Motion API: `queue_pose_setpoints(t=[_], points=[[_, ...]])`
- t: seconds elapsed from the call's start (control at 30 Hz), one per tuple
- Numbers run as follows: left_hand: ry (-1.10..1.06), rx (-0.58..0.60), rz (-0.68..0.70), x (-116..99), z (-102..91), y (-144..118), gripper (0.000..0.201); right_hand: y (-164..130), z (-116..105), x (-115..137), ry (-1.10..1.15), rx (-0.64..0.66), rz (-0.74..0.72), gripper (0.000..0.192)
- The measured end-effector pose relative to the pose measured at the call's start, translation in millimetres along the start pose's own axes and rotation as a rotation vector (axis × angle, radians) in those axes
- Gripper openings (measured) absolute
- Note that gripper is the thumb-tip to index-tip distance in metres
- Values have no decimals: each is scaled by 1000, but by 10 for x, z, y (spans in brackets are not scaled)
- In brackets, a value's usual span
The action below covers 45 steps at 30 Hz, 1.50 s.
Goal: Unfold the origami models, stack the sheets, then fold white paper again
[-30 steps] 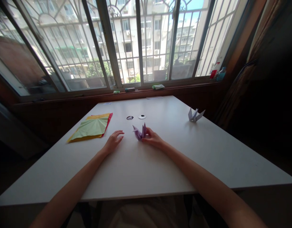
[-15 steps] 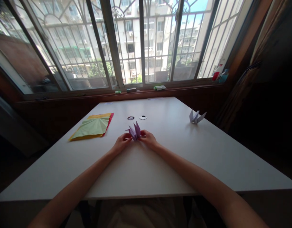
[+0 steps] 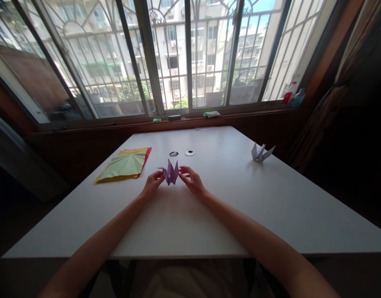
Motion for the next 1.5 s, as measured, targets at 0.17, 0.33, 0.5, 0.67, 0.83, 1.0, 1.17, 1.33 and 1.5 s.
queue_pose_setpoints(t=[0.17,0.33,0.5,0.67,0.83,1.0,1.17,1.33,1.5], points=[[1,43,-19,21,18,-20,15,-60,-63,184,-275,-196,-244,28],[51,57,153,-111,47,-86,13,-106,8,301,-430,-165,-393,20],[20,45,208,-156,34,-83,13,-136,95,343,-488,-52,-503,22],[-97,-7,123,-71,13,-37,12,-181,129,368,-466,42,-556,36],[-152,-57,83,-29,-11,-8,9,-205,134,410,-442,90,-580,25],[-191,-114,25,-4,-72,15,10,-203,146,430,-475,96,-596,14],[-217,-114,-44,32,-87,15,15,-159,101,339,-529,-7,-517,16],[-236,54,-38,-16,44,-11,23,-124,35,235,-470,-116,-416,13],[-241,132,-28,-100,114,-53,29,-118,73,265,-418,-21,-433,50]])
Point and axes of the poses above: each hand's wrist, its own y-axis towards the middle knuckle, its own z-axis out of the palm, x = y × z, the point moved 6 cm from there along y, towards the middle knuckle, and after that the axes turned 6 degrees about -z, right-handed, at the moved point
